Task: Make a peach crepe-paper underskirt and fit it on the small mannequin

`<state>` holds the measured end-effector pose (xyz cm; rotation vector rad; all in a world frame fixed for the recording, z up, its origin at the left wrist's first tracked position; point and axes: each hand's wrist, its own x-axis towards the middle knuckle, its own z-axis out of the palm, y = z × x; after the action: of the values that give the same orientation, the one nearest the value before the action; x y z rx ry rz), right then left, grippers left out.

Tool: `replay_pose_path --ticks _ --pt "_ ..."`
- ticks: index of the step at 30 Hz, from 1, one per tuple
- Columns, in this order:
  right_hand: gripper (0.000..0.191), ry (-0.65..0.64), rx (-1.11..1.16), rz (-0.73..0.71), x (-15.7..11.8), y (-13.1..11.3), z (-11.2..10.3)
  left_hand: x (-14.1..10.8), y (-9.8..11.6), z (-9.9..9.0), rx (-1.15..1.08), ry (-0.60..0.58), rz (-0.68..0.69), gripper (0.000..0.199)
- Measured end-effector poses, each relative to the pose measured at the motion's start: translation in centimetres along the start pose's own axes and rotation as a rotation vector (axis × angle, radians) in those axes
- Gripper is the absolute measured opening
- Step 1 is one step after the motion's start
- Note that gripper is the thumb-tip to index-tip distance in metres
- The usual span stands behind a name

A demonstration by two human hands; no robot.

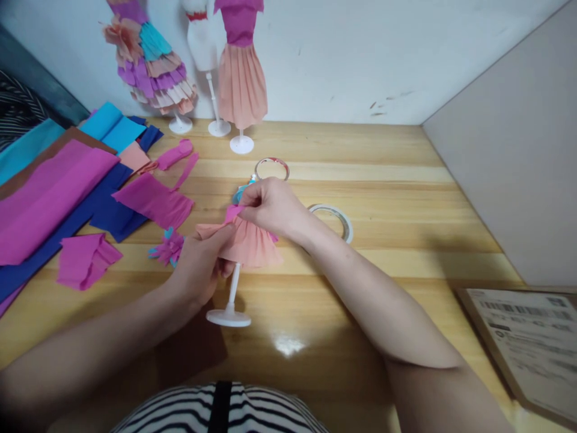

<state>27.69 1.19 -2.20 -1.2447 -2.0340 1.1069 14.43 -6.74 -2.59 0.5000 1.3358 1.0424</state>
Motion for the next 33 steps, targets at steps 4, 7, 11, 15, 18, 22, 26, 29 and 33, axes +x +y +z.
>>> replay_pose_path --ticks 4,7,11,15,18,22,26,29,33 --pt "0.013 -0.046 -0.029 -0.042 0.0 0.0 -0.4 0.2 0.0 0.0 -0.049 0.023 0.000 0.023" --pt "0.009 -0.033 -0.194 -0.073 -0.2 -0.5 -0.6 0.3 -0.1 0.0 -0.049 0.002 0.005 0.023" --pt "0.010 0.025 -0.422 -0.080 -0.7 -1.5 -0.5 0.3 -0.1 -0.1 -0.029 -0.018 0.030 0.024" --pt "0.012 0.052 -0.556 -0.144 -0.9 -1.9 -0.2 0.3 0.1 0.0 -0.046 -0.019 0.040 0.023" --pt "0.014 0.060 -0.582 -0.170 -0.9 -1.7 -0.1 0.2 0.2 0.0 -0.047 -0.026 0.035 0.024" --pt "0.015 0.044 -0.566 -0.156 -0.7 -1.4 -0.1 0.2 0.1 0.0 -0.046 -0.028 0.030 0.025" --pt "0.014 0.042 -0.536 -0.152 -0.7 -1.2 -0.2 0.1 0.1 -0.1 -0.061 -0.032 0.006 0.022" --pt "0.017 0.035 -0.590 -0.213 -0.7 -1.1 -0.3 0.0 0.2 -0.1 -0.059 -0.031 0.012 0.021" --pt "0.021 0.021 -0.756 -0.295 -0.8 -0.9 -0.2 -0.1 0.3 0.0 -0.058 -0.024 0.024 0.022"
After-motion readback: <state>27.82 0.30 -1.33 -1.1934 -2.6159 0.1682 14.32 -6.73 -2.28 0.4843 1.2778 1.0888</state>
